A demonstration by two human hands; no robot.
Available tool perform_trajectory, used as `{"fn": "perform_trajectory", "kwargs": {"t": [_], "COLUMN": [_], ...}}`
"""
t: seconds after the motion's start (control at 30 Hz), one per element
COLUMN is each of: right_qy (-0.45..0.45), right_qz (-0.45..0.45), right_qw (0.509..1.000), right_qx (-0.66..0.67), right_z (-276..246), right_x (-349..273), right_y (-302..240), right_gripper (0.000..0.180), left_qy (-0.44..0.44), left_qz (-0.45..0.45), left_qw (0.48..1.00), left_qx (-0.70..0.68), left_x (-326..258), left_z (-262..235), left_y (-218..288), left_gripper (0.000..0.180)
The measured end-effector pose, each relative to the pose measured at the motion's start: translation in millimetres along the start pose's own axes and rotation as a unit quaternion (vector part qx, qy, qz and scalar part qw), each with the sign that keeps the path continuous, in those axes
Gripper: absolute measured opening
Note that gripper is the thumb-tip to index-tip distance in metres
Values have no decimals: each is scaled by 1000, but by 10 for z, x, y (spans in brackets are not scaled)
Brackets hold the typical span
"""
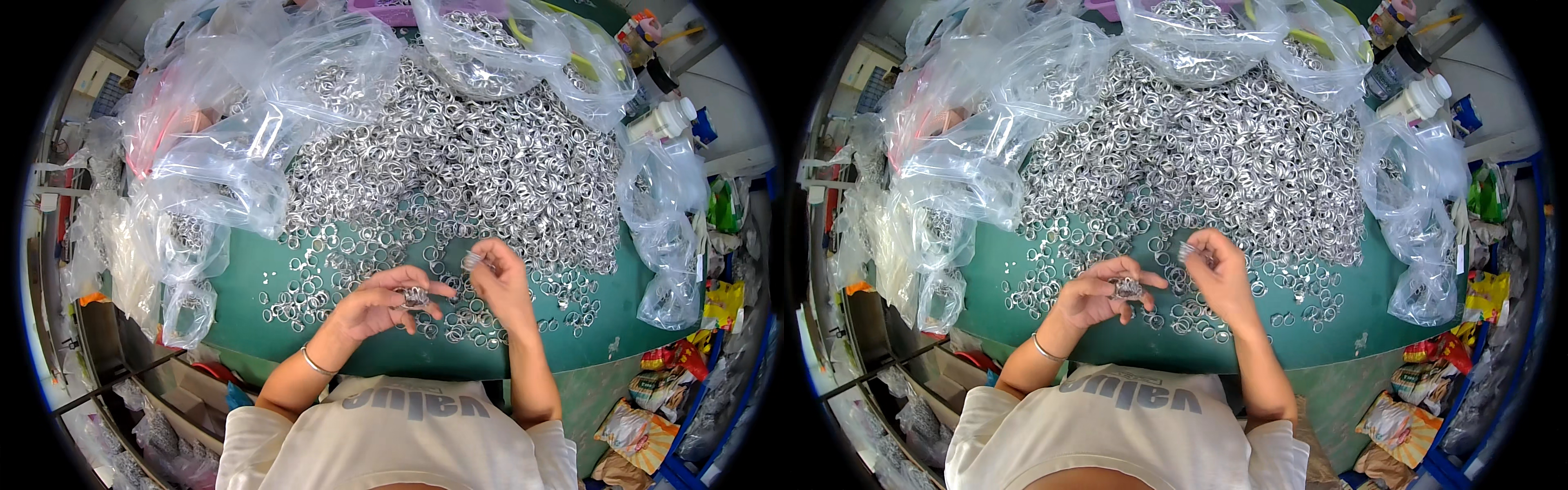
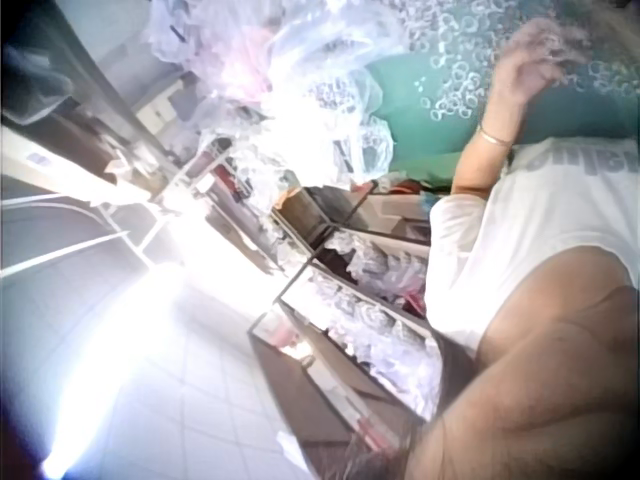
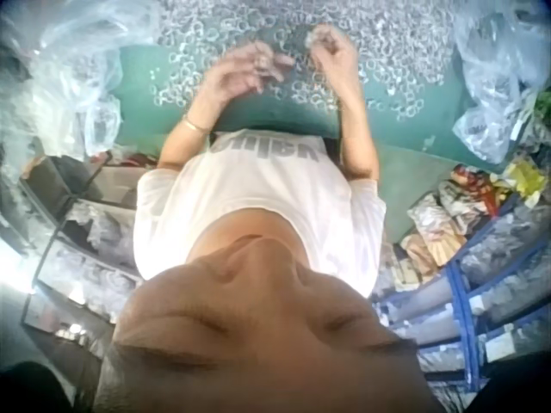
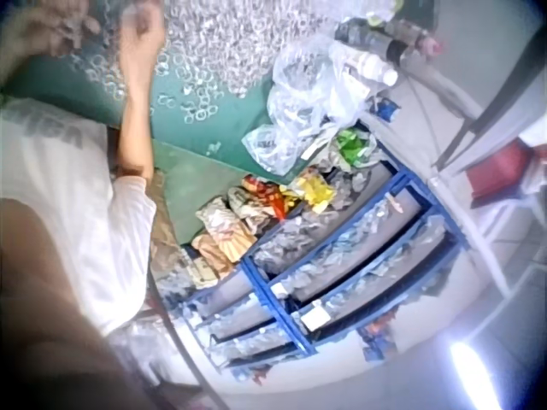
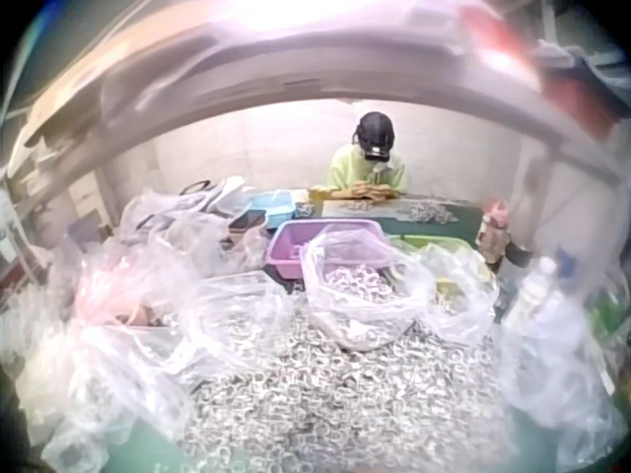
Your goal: The person sorts small metal rings by hand on a green workbench, picking up individual rings from a pile and placing them into plastic bags.
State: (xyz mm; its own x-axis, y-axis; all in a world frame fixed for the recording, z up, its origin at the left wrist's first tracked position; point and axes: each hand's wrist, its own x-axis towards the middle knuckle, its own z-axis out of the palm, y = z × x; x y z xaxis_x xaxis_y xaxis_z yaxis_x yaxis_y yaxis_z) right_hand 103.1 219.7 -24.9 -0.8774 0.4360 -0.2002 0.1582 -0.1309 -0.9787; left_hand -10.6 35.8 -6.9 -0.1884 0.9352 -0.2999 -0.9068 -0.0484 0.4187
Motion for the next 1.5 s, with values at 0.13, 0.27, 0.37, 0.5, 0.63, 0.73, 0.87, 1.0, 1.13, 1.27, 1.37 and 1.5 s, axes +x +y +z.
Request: {"fn": "perform_trajectory", "kwargs": {"t": [0.13,0.27,0.37,0.5,0.63,0.73,0.87,1.0,1.13,1.27,1.37,1.5], "right_qy": [-73,-46,85,98,108,30,-144,-236,-244,-36,4,39], "right_qz": [102,114,-163,-161,-119,23,39,-40,-171,-89,-233,-256], "right_qw": [889,938,937,871,947,996,945,970,938,987,899,817], "right_qx": [441,323,-298,-454,-277,82,291,-46,-175,-131,-372,-515], "right_z": [-23,-71,218,330,168,125,252,508,592,612,712,885], "right_x": [21,117,233,274,195,3,-235,-445,-475,-296,30,164], "right_y": [-176,-17,13,-29,40,-63,-115,-427,-466,-389,-235,-46], "right_gripper": [16,17,22,25,14,11,19,28,28,15,15,21], "left_qy": [2,154,180,150,111,154,167,159,113,144,151,169], "left_qz": [7,28,47,8,-26,-44,-95,-105,-104,-90,-109,-66], "left_qw": [1000,949,927,986,993,987,972,961,958,973,970,983], "left_qx": [-18,275,324,69,-31,-28,-133,-199,-242,-157,-159,-13], "left_x": [29,213,321,282,15,-146,-203,-274,-364,-499,-630,-731], "left_z": [-129,32,-55,-27,-94,65,112,54,-99,-68,-120,-70], "left_y": [-104,66,141,134,12,-110,-325,-426,-563,-563,-524,-464], "left_gripper": [21,18,19,17,19,24,31,29,25,23,20,14]}}
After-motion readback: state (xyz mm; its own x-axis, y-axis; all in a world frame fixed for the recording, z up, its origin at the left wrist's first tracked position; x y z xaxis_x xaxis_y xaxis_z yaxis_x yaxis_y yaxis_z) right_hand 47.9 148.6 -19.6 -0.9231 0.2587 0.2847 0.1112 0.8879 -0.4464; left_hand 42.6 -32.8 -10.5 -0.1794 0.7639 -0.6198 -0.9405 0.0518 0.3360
